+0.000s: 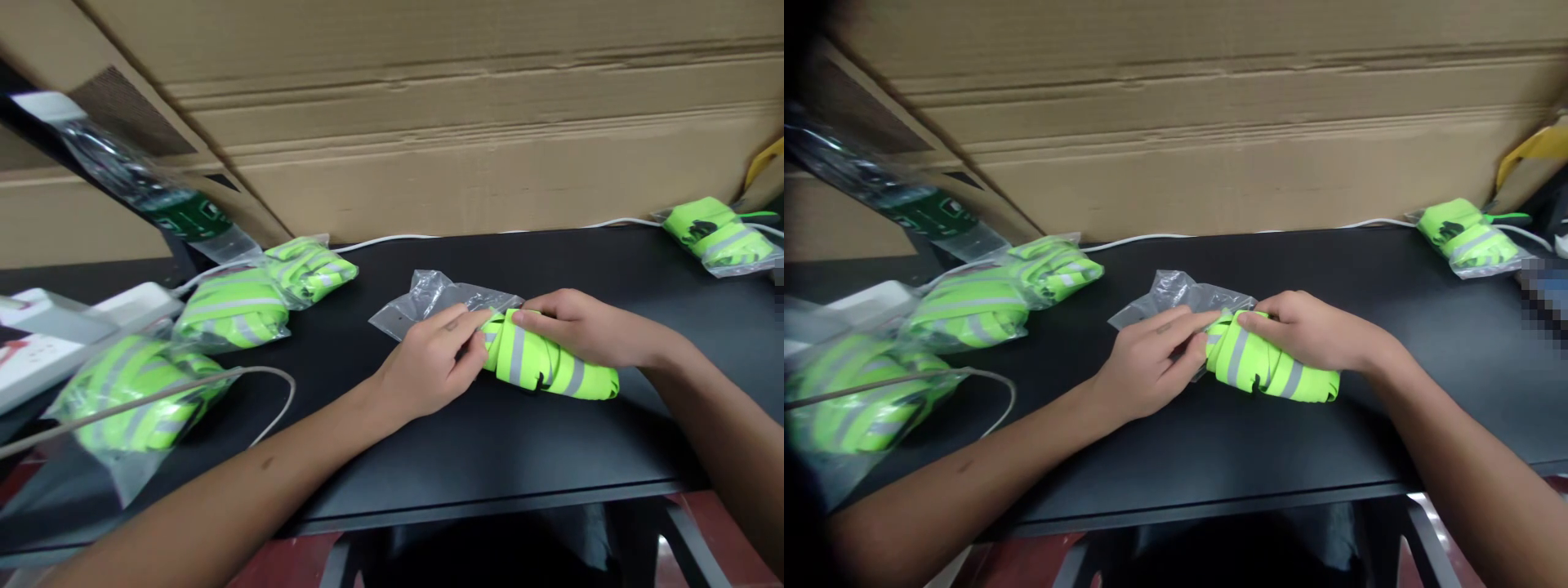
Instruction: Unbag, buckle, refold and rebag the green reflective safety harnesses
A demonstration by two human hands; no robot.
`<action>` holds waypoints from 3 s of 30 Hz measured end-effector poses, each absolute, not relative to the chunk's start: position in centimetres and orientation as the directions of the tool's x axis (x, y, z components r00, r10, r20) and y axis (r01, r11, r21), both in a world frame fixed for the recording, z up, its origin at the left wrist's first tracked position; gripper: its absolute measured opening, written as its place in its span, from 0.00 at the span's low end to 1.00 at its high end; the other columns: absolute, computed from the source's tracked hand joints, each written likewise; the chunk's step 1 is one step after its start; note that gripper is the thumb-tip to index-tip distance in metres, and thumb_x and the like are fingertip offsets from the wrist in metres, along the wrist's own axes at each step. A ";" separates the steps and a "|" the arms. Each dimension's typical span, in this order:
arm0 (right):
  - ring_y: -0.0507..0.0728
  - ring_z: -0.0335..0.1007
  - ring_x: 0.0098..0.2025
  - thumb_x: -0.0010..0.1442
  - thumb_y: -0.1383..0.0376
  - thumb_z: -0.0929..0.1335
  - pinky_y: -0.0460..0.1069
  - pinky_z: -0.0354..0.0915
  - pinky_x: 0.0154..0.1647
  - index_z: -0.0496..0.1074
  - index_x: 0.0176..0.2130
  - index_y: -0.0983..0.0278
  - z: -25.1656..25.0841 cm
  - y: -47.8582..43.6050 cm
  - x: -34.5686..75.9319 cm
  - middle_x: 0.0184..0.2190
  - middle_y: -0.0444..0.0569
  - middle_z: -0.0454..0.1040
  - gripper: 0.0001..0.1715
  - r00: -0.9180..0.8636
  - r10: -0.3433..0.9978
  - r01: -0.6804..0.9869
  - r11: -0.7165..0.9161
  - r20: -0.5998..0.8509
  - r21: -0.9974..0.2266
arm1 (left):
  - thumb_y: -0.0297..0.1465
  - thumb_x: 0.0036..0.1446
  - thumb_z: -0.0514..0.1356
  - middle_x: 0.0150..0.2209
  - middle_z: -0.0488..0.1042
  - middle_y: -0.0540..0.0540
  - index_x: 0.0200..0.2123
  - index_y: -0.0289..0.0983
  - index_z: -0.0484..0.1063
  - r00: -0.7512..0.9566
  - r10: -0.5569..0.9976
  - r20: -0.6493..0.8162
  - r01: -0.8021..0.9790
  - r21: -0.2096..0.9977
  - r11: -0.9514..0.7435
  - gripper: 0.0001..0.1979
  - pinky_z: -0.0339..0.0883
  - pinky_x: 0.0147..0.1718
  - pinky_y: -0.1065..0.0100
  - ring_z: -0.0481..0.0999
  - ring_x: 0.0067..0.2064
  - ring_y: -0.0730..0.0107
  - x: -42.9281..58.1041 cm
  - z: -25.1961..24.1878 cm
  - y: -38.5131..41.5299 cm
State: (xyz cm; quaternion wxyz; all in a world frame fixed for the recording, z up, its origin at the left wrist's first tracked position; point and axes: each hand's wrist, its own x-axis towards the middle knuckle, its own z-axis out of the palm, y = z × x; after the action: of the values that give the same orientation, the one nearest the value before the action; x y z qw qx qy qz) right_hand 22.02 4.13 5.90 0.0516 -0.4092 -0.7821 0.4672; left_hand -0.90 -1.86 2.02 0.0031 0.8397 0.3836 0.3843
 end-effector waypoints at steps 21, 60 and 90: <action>0.51 0.60 0.22 0.69 0.49 0.59 0.50 0.51 0.23 0.65 0.26 0.62 5.3 3.5 19.6 0.23 0.48 0.71 0.27 -0.444 0.854 0.792 0.233 -0.270 -0.565 | 0.61 0.47 0.65 0.70 0.55 0.31 0.71 0.36 0.45 0.690 0.717 0.101 0.673 0.275 -0.687 0.59 0.40 0.70 0.42 0.53 0.72 0.43 -3.5 1.8 1.6; 0.54 0.61 0.27 0.60 0.66 0.59 0.50 0.54 0.30 0.62 0.35 0.62 3.2 2.6 18.0 0.24 0.45 0.67 0.05 -0.310 0.931 0.659 0.357 0.193 -0.662 | 0.60 0.45 0.66 0.60 0.67 0.31 0.63 0.33 0.57 0.520 0.829 0.204 0.763 0.325 -0.559 0.52 0.58 0.59 0.45 0.66 0.60 0.41 0.2 1.2 -0.2; 0.59 0.75 0.40 0.57 0.65 0.72 0.49 0.67 0.39 0.68 0.62 0.59 5.7 2.5 22.7 0.46 0.52 0.76 0.34 -0.773 0.629 0.601 0.681 -0.087 -0.419 | 0.55 0.50 0.64 0.57 0.69 0.34 0.62 0.32 0.59 0.419 0.892 0.170 0.837 0.309 -0.452 0.45 0.61 0.54 0.49 0.68 0.55 0.46 -0.2 1.5 -1.0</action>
State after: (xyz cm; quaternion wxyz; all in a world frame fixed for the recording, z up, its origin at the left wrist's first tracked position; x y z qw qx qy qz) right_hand 22.68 2.53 5.73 0.0318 -0.3357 -0.9161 0.2170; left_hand -0.23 -0.97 1.50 0.0883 0.8378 0.5158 0.1559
